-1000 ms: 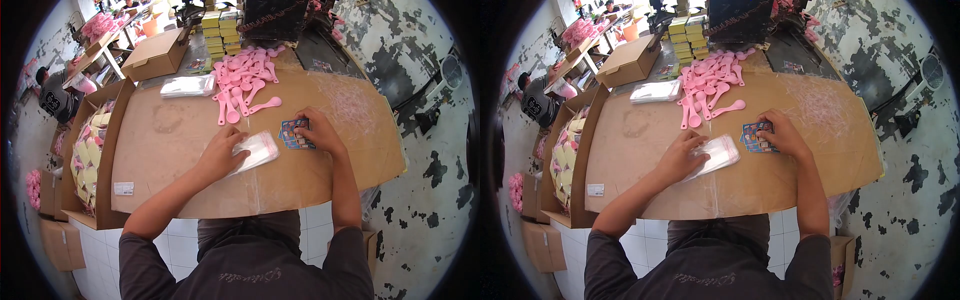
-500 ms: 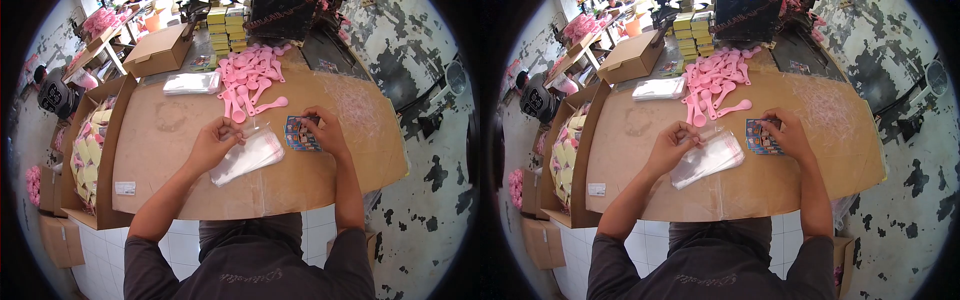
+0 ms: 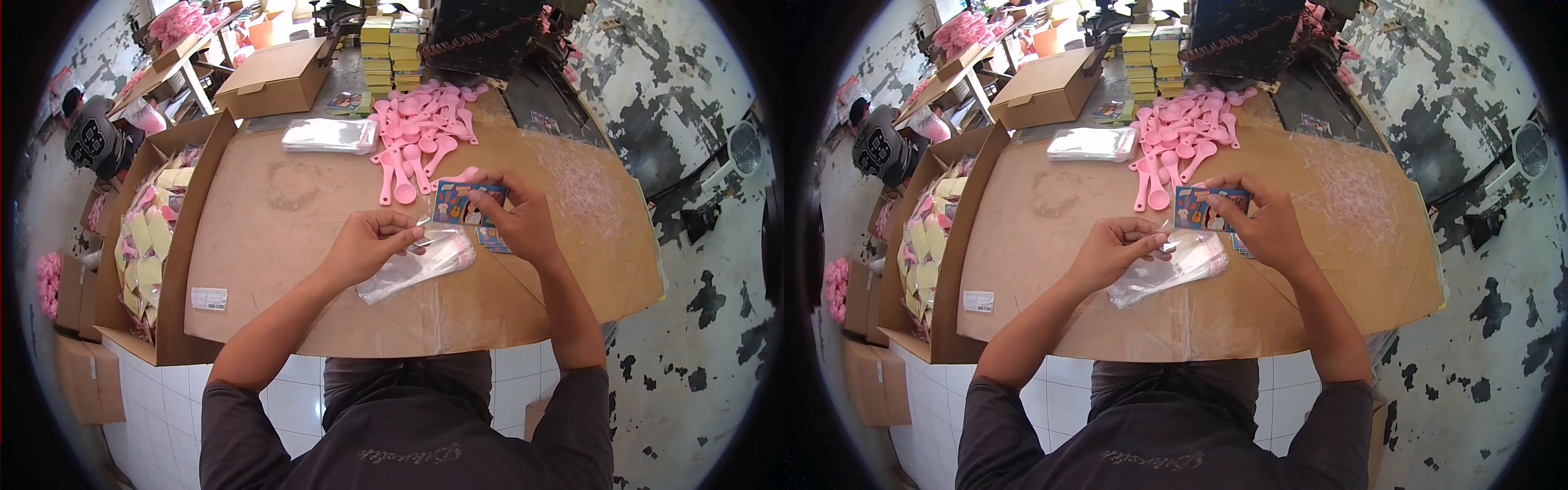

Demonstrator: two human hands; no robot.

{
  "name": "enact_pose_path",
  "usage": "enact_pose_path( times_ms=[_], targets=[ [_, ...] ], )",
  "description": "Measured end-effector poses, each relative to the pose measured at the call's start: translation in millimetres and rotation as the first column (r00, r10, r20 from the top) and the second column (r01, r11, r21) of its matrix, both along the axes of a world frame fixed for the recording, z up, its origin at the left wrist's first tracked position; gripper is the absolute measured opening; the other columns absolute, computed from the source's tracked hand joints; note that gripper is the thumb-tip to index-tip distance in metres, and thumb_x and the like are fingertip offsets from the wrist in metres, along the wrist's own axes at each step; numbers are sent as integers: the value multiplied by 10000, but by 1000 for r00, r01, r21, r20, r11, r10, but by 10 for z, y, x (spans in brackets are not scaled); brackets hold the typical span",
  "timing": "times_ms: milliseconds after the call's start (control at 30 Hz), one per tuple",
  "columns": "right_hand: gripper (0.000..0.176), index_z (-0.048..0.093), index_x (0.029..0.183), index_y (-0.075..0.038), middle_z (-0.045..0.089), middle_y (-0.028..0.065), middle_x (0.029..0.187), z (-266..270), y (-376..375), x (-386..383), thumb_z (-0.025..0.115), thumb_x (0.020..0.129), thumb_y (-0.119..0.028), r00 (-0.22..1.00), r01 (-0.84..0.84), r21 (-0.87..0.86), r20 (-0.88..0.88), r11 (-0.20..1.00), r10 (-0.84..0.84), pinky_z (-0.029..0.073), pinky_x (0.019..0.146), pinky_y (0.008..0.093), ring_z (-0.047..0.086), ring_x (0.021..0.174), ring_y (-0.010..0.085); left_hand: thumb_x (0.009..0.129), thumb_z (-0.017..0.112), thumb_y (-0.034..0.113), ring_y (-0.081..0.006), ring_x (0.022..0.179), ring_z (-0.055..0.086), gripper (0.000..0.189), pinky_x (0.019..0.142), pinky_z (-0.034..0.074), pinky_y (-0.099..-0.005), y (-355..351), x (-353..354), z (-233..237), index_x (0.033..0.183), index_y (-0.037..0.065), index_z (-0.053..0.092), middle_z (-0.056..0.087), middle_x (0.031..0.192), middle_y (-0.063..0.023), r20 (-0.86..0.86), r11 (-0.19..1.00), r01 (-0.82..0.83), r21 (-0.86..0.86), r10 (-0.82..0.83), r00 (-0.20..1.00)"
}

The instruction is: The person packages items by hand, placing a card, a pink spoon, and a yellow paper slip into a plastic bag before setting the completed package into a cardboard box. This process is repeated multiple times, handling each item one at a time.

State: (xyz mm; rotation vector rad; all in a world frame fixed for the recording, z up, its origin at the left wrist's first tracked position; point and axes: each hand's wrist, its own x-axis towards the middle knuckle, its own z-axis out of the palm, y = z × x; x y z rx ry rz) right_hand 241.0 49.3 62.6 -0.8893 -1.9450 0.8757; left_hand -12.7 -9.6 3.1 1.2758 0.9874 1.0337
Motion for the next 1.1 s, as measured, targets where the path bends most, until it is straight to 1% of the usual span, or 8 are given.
enact_pose_path(
  times_ms=[233,367,533,633,733,933,1033,1100],
  targets=[
    [214,739,1064,-26,693,120,946,61,26,-146,769,854,-56,922,-312,215,304,926,240,519,755,344,649,852,230,1017,689,188,-118,912,733,266,786,572,-250,-50,29,-11,1154,-39,710,772,1013,-91,-53,997,39,66,-35,998],
    [200,745,1064,-34,689,93,934,-38,-36,-277,776,878,-98,980,-161,134,143,978,142,518,767,346,648,837,214,1020,683,167,-92,908,708,267,789,571,-249,-52,24,8,1184,-44,693,770,1024,-88,-140,999,20,45,-13,990],
    [177,744,1076,-24,695,58,945,-129,52,-160,740,937,-133,996,-53,-19,69,998,54,519,826,356,663,897,218,1024,675,156,-69,875,691,256,739,558,-234,-27,48,-23,1197,-34,683,767,997,-71,84,994,-80,77,74,994],
    [172,741,1073,-16,710,88,969,-205,100,-150,721,956,-141,926,-366,171,159,915,341,504,880,358,659,926,240,1030,670,165,-53,823,681,251,686,545,-217,-39,58,-14,1193,-25,684,767,976,-60,18,997,-73,30,73,997],
    [174,736,1080,-20,705,127,1080,-198,339,-106,712,930,-105,934,-166,117,336,979,118,485,956,384,649,1029,283,1032,668,175,-38,776,671,247,640,530,-200,-43,50,-10,1182,-20,684,767,956,-52,-14,995,-93,19,93,996],
    [307,689,1183,-20,689,165,1175,-576,837,-137,681,876,-31,865,-277,464,502,841,7,498,980,425,645,1072,380,1031,667,173,-28,765,673,235,614,531,-193,-18,25,5,1176,-13,673,765,952,-46,67,995,-104,-4,104,992],
    [324,678,1242,-41,691,151,1170,-507,825,-156,666,918,-30,880,-213,602,461,770,-117,537,885,414,682,987,336,1029,667,163,-39,788,688,248,632,550,-203,-25,23,-1,1205,-12,656,764,975,-52,110,994,-112,-17,113,987],
    [326,661,1274,-38,679,123,1173,-355,670,-229,665,948,-36,964,-43,424,255,905,-74,551,806,367,690,945,257,1024,671,145,-52,818,695,262,667,562,-213,-23,27,3,1223,-23,644,763,999,-61,128,992,-122,-26,124,984]
  ],
)
